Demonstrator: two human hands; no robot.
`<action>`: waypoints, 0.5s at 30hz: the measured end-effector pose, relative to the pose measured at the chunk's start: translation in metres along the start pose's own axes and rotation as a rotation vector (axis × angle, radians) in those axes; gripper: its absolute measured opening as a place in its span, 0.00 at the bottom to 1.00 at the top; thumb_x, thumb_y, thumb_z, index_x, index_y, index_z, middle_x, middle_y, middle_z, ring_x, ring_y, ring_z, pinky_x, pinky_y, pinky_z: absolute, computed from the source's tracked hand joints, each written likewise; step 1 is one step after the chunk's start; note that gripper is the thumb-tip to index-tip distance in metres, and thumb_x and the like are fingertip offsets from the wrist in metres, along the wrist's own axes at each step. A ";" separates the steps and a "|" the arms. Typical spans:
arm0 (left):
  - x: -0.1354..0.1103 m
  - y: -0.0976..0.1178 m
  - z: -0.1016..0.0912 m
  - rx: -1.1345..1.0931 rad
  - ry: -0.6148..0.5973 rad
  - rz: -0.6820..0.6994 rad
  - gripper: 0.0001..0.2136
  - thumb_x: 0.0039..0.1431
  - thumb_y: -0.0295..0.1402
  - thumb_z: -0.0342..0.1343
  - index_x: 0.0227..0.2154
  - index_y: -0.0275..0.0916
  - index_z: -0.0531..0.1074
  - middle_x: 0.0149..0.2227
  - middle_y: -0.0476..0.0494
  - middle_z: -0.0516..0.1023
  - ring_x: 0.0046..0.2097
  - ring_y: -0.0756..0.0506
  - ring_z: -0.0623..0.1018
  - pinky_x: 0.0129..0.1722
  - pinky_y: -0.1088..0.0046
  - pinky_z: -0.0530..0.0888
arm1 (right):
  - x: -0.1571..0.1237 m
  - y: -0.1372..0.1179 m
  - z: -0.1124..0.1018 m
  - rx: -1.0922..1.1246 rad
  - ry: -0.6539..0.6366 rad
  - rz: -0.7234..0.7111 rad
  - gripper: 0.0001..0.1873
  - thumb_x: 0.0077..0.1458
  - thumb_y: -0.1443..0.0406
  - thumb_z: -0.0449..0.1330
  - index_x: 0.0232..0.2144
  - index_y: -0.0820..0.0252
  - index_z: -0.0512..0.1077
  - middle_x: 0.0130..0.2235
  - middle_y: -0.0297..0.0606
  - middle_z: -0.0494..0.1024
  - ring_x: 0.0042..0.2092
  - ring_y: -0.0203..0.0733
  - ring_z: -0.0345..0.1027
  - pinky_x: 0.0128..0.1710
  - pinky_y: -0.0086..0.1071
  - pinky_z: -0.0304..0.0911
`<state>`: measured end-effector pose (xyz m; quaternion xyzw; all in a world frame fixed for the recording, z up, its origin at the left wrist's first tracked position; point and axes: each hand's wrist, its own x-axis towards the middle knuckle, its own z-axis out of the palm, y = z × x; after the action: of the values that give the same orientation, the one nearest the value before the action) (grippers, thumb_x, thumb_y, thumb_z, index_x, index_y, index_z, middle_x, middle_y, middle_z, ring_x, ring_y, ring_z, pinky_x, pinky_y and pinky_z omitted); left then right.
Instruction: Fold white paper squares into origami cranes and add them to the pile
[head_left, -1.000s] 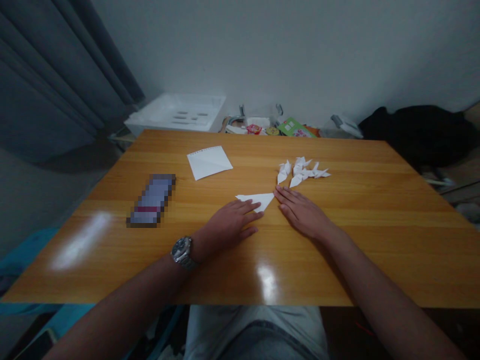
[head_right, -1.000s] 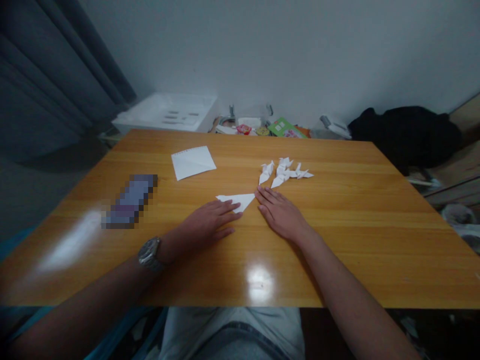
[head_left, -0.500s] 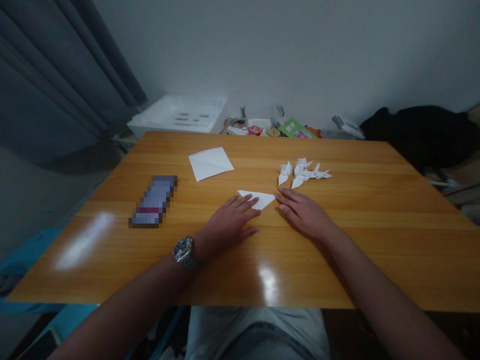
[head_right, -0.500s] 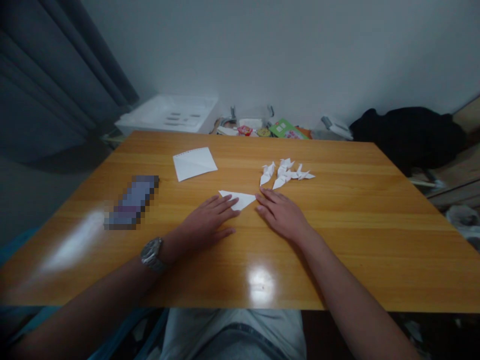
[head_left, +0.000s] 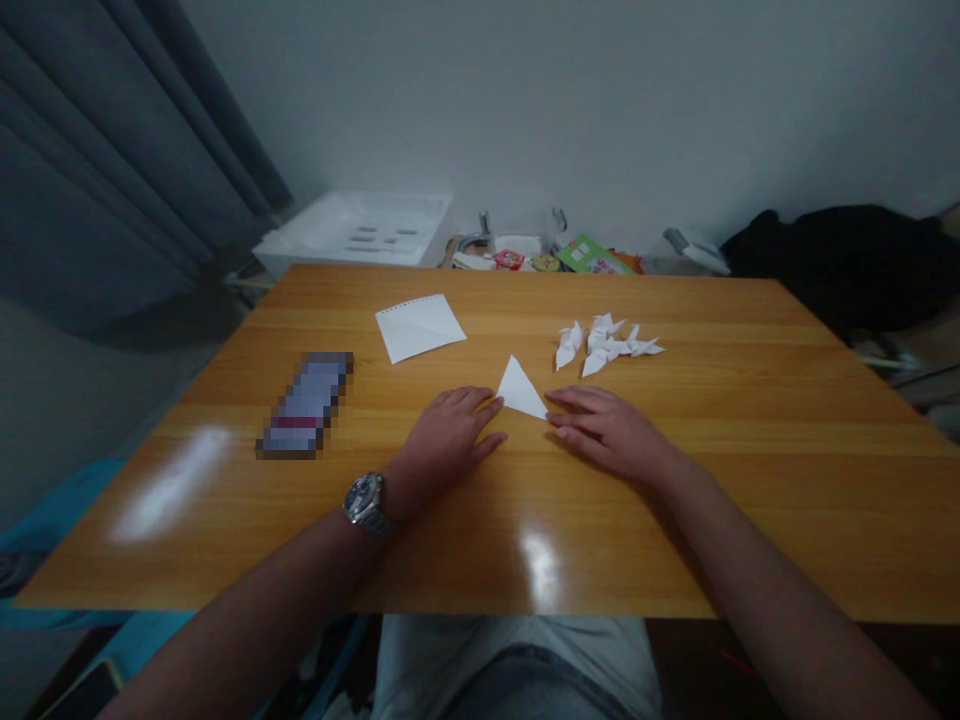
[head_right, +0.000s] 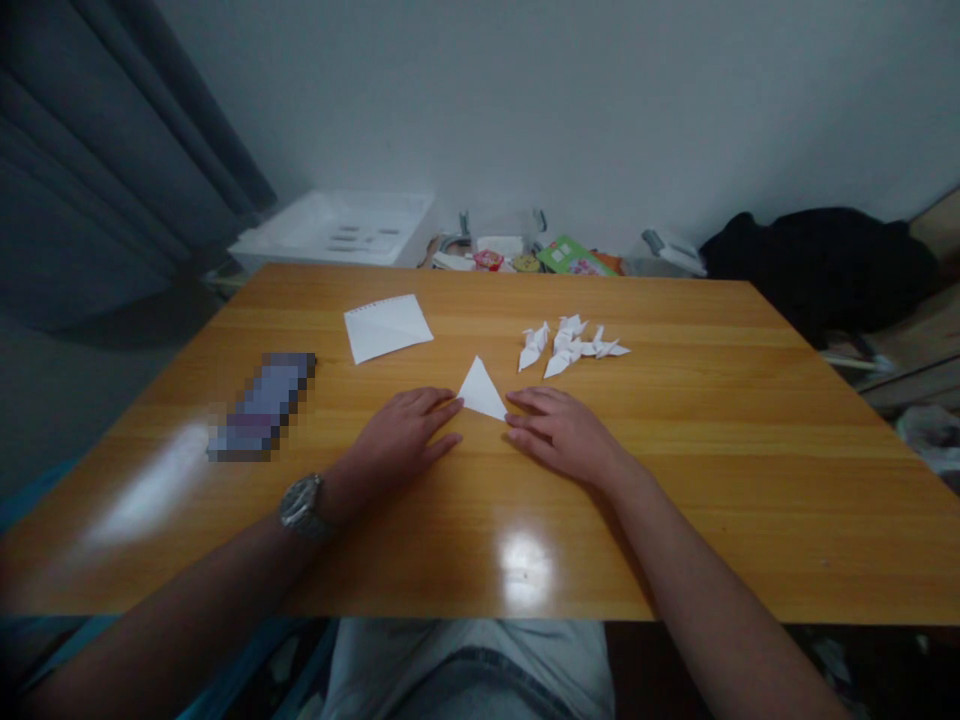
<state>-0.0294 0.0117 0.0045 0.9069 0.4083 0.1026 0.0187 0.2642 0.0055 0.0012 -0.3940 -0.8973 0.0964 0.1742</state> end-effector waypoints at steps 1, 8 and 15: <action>0.000 0.000 0.001 0.003 0.005 -0.014 0.24 0.70 0.45 0.51 0.61 0.36 0.69 0.61 0.34 0.72 0.61 0.36 0.71 0.61 0.56 0.68 | 0.000 -0.003 0.000 0.022 0.000 -0.022 0.19 0.70 0.55 0.53 0.51 0.54 0.80 0.62 0.44 0.74 0.62 0.51 0.68 0.62 0.52 0.64; 0.001 0.000 0.005 0.035 0.011 -0.043 0.23 0.72 0.41 0.49 0.61 0.31 0.69 0.62 0.31 0.71 0.62 0.35 0.71 0.63 0.56 0.68 | 0.003 -0.018 0.005 0.130 -0.034 -0.126 0.18 0.68 0.57 0.57 0.52 0.55 0.79 0.61 0.46 0.75 0.61 0.50 0.70 0.62 0.48 0.65; 0.001 0.001 0.001 0.025 -0.007 -0.043 0.21 0.74 0.38 0.43 0.59 0.28 0.70 0.62 0.30 0.72 0.61 0.38 0.74 0.62 0.61 0.70 | 0.001 -0.020 0.003 0.142 -0.055 -0.074 0.18 0.69 0.56 0.55 0.53 0.54 0.79 0.62 0.44 0.73 0.62 0.48 0.69 0.62 0.46 0.67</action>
<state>-0.0275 0.0119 0.0041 0.8983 0.4291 0.0941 0.0110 0.2488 -0.0068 0.0049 -0.3445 -0.9065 0.1642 0.1806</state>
